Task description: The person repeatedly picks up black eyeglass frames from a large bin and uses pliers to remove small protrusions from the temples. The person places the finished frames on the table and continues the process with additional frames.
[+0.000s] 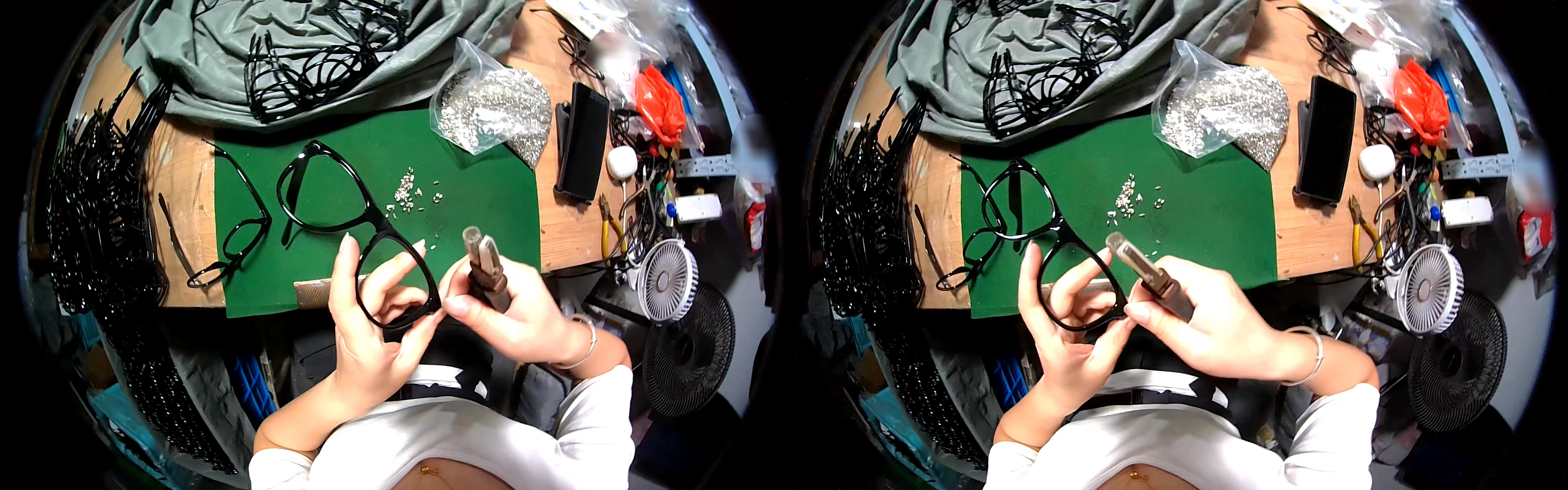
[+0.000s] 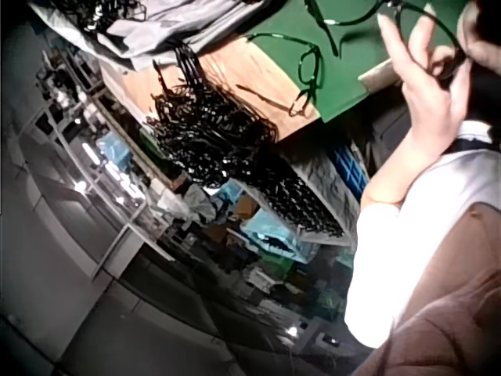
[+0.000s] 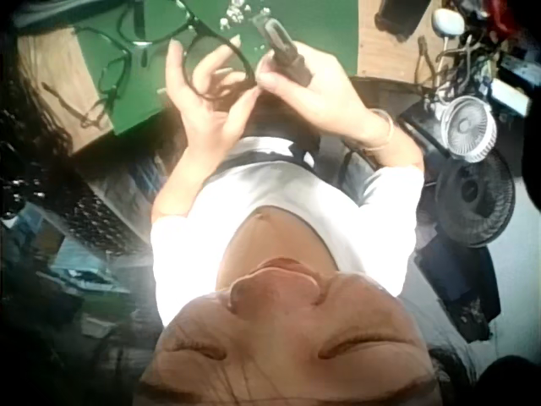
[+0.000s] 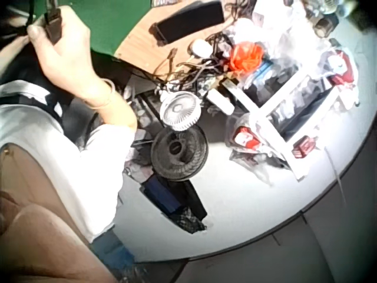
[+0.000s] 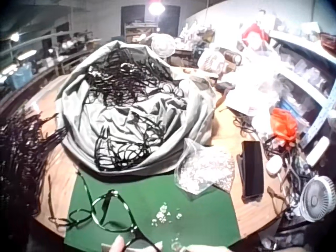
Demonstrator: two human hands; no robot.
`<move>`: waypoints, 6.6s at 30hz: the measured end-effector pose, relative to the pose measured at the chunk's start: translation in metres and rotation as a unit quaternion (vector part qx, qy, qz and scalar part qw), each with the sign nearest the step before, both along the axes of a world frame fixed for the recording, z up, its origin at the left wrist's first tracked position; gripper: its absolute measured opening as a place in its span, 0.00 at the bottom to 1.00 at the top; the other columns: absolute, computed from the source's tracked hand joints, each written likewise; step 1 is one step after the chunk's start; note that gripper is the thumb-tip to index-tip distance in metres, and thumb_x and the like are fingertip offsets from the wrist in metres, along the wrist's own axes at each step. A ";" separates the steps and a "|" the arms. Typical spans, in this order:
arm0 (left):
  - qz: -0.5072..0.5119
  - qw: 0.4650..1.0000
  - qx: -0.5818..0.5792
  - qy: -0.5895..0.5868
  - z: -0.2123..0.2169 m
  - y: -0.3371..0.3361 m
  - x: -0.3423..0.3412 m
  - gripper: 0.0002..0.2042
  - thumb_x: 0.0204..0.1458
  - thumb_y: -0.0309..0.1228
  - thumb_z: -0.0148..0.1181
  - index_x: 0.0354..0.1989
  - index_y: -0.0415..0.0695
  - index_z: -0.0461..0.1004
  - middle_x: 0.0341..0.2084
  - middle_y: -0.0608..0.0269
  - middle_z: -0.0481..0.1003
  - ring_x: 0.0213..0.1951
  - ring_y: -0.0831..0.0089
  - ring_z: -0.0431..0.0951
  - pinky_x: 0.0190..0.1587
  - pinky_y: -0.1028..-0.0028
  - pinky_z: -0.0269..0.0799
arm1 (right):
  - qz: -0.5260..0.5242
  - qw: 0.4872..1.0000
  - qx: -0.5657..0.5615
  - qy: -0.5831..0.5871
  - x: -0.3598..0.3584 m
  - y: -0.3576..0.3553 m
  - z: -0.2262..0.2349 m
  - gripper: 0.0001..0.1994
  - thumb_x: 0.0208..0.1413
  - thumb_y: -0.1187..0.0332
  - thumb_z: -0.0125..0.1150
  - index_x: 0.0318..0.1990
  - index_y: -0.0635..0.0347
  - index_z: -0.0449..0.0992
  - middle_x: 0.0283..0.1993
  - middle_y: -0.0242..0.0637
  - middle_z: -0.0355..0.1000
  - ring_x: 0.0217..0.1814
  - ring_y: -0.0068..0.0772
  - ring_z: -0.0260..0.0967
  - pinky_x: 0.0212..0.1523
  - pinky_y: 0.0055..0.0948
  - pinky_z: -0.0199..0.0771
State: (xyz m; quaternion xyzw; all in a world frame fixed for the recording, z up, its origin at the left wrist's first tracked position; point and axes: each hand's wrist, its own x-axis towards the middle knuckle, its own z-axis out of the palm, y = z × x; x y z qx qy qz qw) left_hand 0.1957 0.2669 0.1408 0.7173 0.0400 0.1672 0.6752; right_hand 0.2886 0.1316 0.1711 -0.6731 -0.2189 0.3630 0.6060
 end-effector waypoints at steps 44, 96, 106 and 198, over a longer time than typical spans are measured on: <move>-0.113 0.971 -0.189 0.088 0.038 0.031 -0.014 0.41 0.44 0.13 0.52 0.59 0.41 0.29 0.51 0.41 0.60 0.38 0.71 0.74 0.40 0.76 0.71 | 0.362 0.897 -0.249 -0.059 0.019 0.013 0.050 0.18 0.52 0.59 0.52 0.25 0.70 0.69 0.16 0.49 0.66 0.21 0.50 0.67 0.25 0.37 0.67; -0.034 0.970 -0.202 0.131 0.000 -0.002 -0.035 0.25 0.49 0.14 0.44 0.55 0.38 0.47 0.42 0.47 0.66 0.37 0.70 0.74 0.40 0.75 0.71 | -0.064 0.994 0.020 0.090 -0.018 0.033 -0.018 0.09 0.52 0.68 0.55 0.34 0.64 0.64 0.25 0.27 0.63 0.25 0.14 0.59 0.26 0.17 0.62; -0.092 0.910 -0.370 0.163 0.017 0.018 -0.039 0.25 0.49 0.15 0.44 0.56 0.38 0.46 0.39 0.49 0.66 0.35 0.75 0.72 0.39 0.75 0.71 | 0.008 0.951 -0.005 0.308 -0.004 0.042 -0.006 0.11 0.51 0.62 0.57 0.31 0.59 0.66 0.21 0.24 0.62 0.18 0.10 0.54 0.18 0.12 0.53; 0.025 0.809 0.530 0.251 -0.002 0.153 -0.011 0.14 0.48 0.27 0.52 0.45 0.44 0.63 0.33 0.53 0.66 0.33 0.54 0.71 0.34 0.62 0.68 | -0.008 0.982 -0.077 -0.173 0.029 -0.006 -0.052 0.04 0.43 0.76 0.57 0.28 0.64 0.68 0.24 0.36 0.65 0.24 0.25 0.63 0.26 0.23 0.64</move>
